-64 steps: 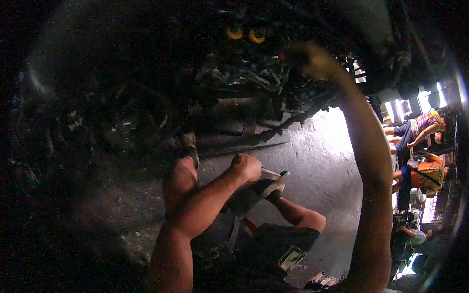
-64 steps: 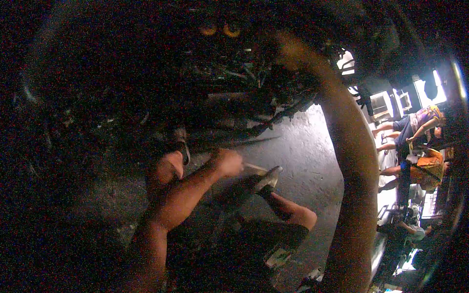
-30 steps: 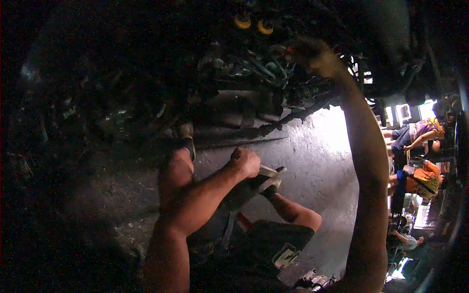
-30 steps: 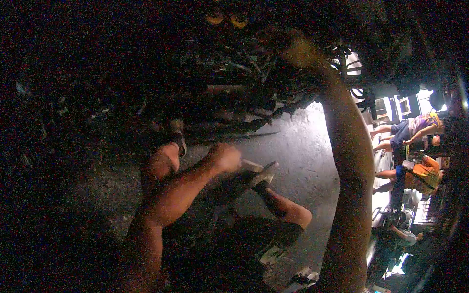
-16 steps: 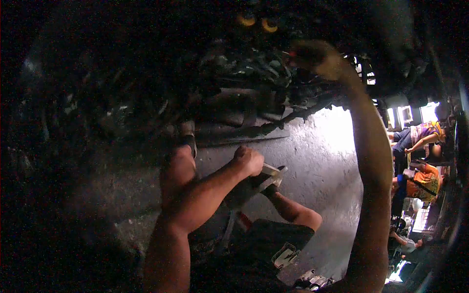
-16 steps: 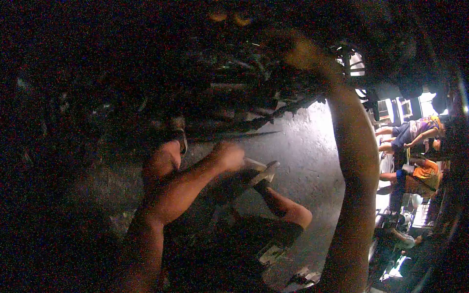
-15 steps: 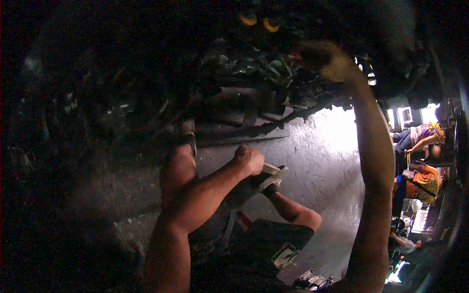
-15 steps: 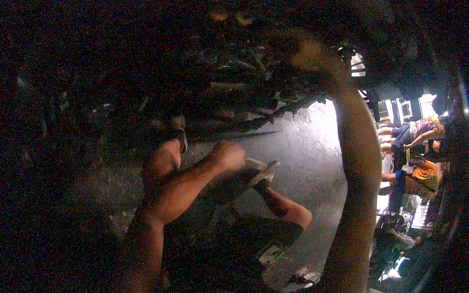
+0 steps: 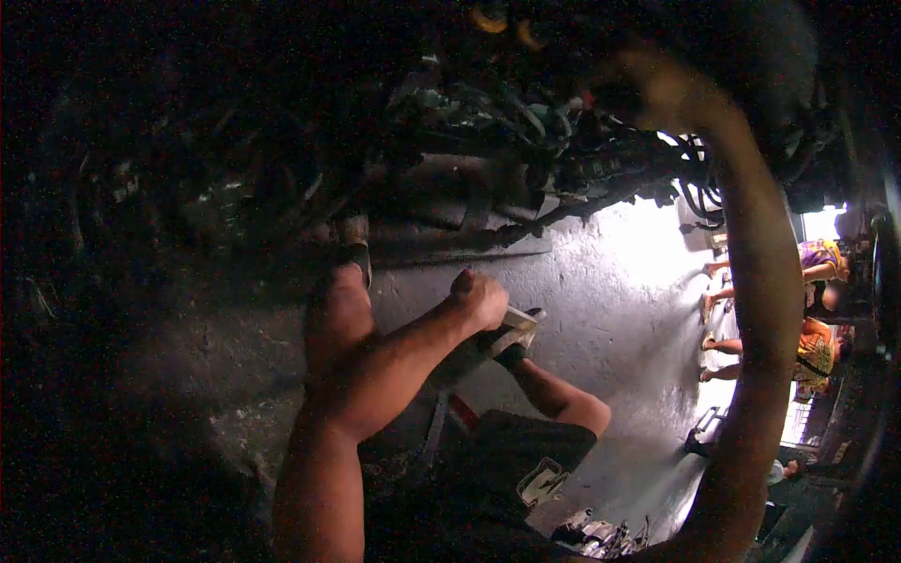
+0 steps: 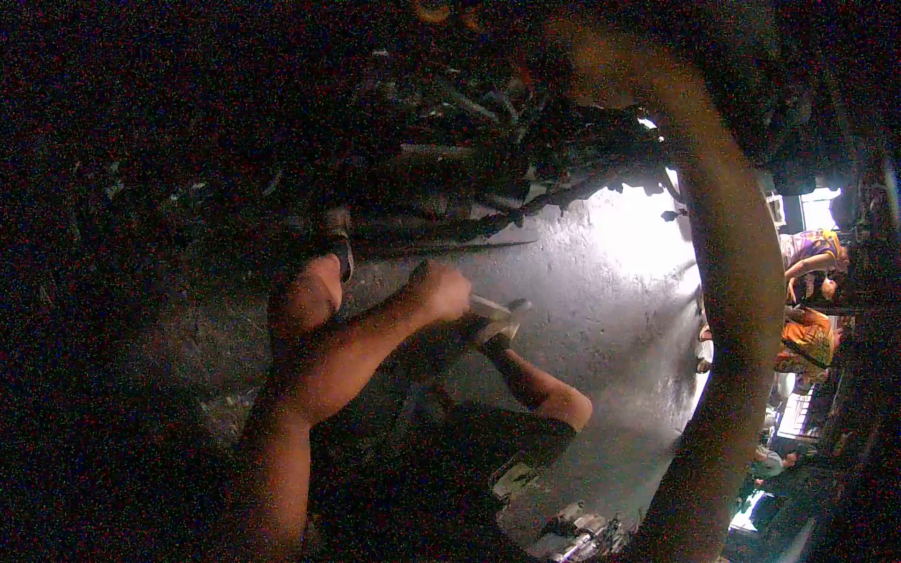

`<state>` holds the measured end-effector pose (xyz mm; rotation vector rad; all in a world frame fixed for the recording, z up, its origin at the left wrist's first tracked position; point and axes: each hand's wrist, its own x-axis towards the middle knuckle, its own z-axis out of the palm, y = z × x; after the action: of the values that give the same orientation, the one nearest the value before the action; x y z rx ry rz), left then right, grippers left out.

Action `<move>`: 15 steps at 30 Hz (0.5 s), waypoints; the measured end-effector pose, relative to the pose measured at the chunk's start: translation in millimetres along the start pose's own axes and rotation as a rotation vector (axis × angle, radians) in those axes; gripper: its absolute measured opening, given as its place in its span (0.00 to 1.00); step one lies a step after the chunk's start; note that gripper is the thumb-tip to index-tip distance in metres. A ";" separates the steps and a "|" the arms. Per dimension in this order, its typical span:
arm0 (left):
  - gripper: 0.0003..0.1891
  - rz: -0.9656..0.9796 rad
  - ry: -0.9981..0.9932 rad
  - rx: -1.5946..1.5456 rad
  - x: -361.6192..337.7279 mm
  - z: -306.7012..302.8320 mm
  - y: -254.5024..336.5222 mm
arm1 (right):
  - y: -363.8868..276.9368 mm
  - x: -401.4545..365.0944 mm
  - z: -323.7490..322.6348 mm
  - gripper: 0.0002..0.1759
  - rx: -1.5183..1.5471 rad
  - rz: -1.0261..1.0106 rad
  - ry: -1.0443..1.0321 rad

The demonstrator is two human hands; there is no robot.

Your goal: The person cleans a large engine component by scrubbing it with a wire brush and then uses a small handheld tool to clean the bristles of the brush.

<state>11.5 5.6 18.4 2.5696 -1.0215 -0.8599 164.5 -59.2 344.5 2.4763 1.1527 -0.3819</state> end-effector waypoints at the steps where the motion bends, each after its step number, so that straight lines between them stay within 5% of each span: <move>1: 0.13 0.004 -0.002 -0.002 -1.1 2.1 -0.5 | 0.2 4.0 4.1 0.29 -0.061 0.045 0.028; 6: 0.12 0.020 0.043 -0.004 0.7 3.8 -4.0 | 15.2 22.7 1.3 0.32 -0.087 -0.055 -0.132; 8: 0.12 -0.017 0.017 -0.041 5.8 0.9 -3.4 | 25.6 15.5 14.3 0.31 0.129 -0.178 0.186; 9: 0.12 -0.057 -0.004 -0.071 7.5 -0.4 -4.1 | 17.8 12.9 9.5 0.31 0.131 -0.181 0.186; 12: 0.13 0.006 0.060 0.021 8.4 7.5 -6.0 | -2.4 3.6 -4.2 0.27 0.050 -0.057 0.036; 15: 0.13 0.000 0.030 0.088 12.7 14.3 -4.8 | 5.7 19.0 6.9 0.26 -0.078 0.025 0.139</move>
<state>12.8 0.2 -0.5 2.6471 -1.0733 -0.7901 180.3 -52.9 332.2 2.4784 1.1656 -0.1569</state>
